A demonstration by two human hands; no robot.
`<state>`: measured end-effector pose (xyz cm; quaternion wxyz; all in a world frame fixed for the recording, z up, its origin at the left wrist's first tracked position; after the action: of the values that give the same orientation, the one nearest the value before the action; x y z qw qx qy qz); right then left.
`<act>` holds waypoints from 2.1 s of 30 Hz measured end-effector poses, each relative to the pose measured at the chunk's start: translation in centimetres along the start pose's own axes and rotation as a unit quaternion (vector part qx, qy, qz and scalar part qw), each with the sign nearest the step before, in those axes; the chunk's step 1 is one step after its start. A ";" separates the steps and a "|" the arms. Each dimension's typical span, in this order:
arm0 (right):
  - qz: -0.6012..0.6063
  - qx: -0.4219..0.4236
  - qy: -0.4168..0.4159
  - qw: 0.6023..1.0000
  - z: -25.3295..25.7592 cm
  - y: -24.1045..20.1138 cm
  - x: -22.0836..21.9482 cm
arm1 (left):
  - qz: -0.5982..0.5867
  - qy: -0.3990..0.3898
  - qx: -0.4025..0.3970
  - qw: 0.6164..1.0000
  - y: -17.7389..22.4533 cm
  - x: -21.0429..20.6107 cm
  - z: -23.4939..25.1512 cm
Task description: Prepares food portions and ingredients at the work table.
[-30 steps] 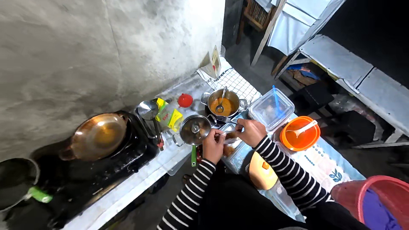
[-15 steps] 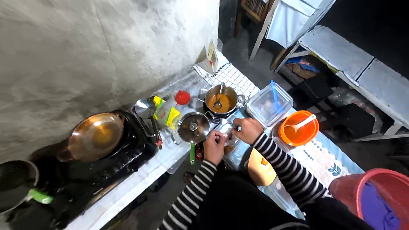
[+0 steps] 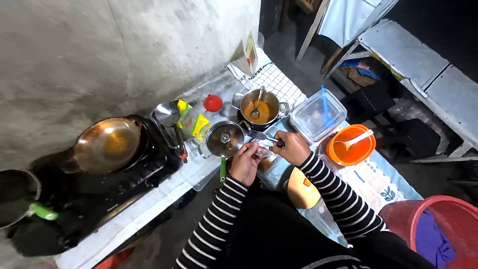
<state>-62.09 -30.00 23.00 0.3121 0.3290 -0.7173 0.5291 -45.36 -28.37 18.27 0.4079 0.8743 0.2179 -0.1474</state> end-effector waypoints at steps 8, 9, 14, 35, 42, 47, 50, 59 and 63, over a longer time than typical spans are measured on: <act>0.193 0.082 0.067 0.975 -1.7 -2.7 2.1 | 0.176 -0.028 -0.187 0.966 5.1 -0.3 -3.3; 0.256 0.095 0.054 0.961 -1.9 -2.8 1.8 | 0.191 -0.018 -0.206 0.960 5.9 0.0 -4.0; 0.088 0.057 0.042 0.994 0.0 3.1 -0.1 | 0.128 -0.010 -0.220 0.967 8.2 2.0 -6.7; -0.228 -0.034 -0.171 0.958 3.9 5.0 -11.5 | 0.399 0.086 -0.037 0.912 -6.3 12.9 3.0; -0.269 -0.059 -0.109 0.955 3.6 5.2 -10.1 | 0.409 0.092 -0.052 0.907 -5.4 12.0 3.7; -0.253 -0.042 -0.114 0.960 3.9 5.0 -12.5 | 0.431 0.090 -0.066 0.895 -4.9 11.2 4.6; -0.223 -0.022 -0.132 0.965 4.1 4.8 -14.4 | 0.442 0.092 -0.063 0.890 -4.9 11.1 4.8; -0.169 -0.008 -0.100 0.981 4.4 5.9 -13.8 | 0.443 0.079 -0.071 0.890 -5.4 11.5 5.2; -0.155 -0.025 -0.095 0.983 4.1 6.4 -12.9 | 0.435 0.080 -0.077 0.894 -5.3 11.5 5.2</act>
<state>-60.02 -30.69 8.20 0.3290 0.4764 -0.6972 0.4228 -38.50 -26.38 6.52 0.4786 0.8564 -0.1417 0.1322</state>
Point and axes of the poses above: each hand's wrist, its own z-axis towards the middle knuckle, its own x-axis out of the back of the hand, y = z × x, the point moved 10 cm from there along z, towards the middle knuckle, and after that the axes turned 9 degrees about y, right-handed, at the moved point
